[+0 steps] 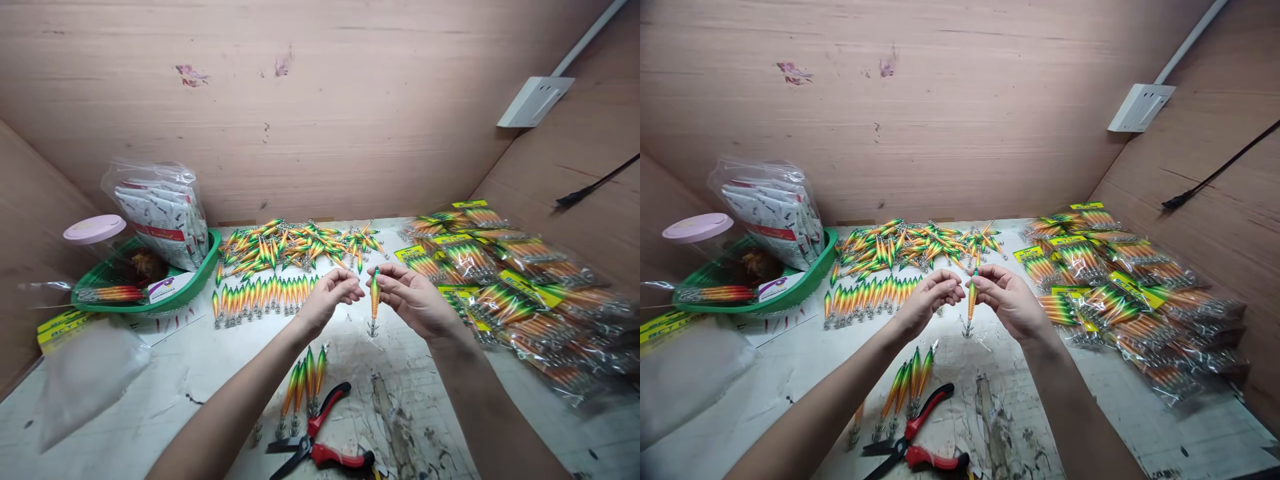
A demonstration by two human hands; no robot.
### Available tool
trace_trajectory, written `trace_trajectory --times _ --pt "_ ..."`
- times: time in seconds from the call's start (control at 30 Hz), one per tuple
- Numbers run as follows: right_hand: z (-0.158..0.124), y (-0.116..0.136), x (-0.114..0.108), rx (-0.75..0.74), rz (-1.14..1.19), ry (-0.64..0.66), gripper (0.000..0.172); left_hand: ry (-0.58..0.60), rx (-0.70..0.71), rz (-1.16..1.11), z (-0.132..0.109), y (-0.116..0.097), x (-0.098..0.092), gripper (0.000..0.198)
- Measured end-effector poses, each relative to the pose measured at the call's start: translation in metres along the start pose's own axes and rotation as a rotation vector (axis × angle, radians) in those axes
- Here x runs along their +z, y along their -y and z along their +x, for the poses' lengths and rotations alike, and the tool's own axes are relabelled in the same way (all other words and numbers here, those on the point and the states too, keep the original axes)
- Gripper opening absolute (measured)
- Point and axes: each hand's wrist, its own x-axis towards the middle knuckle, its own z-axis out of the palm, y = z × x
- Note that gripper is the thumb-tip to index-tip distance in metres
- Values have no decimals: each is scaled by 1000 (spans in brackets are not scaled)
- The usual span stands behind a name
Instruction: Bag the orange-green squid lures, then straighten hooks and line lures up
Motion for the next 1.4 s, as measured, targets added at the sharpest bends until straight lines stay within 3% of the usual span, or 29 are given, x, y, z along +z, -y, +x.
trace_trajectory --times 0.13,0.37,0.5,0.57,0.73,0.9,1.03,1.1,1.17,1.27,1.4 --pt "-2 -2 12 -72 -138 -3 30 105 -30 -410 -17 -10 1 42" --pt "-5 -3 28 -52 -179 11 39 134 -113 -449 -24 -14 -4 47" --pt "0 -5 27 -70 -245 33 40 148 -110 -402 -25 -12 -9 45" --pt "5 -6 20 -81 -335 -11 42 114 -121 -231 -24 -8 -15 42" --pt "11 -14 -7 -57 -524 -117 42 76 -266 600 -36 0 -41 23" --pt "22 -32 -36 21 -757 -138 32 43 -461 977 -79 15 -61 16" --pt "64 -44 -54 87 -982 -258 21 71 -533 1096 -96 23 -59 13" --pt "89 -49 -57 135 -1078 -318 20 46 -473 1133 -86 22 -54 16" --pt "110 -56 -55 185 -1150 -366 25 7 -338 1168 -60 19 -46 21" --pt "129 -67 -50 246 -1221 -417 27 5 -98 1211 2 18 -30 25" --pt "135 -79 -47 257 -1264 -454 27 54 112 1279 83 27 -16 21"
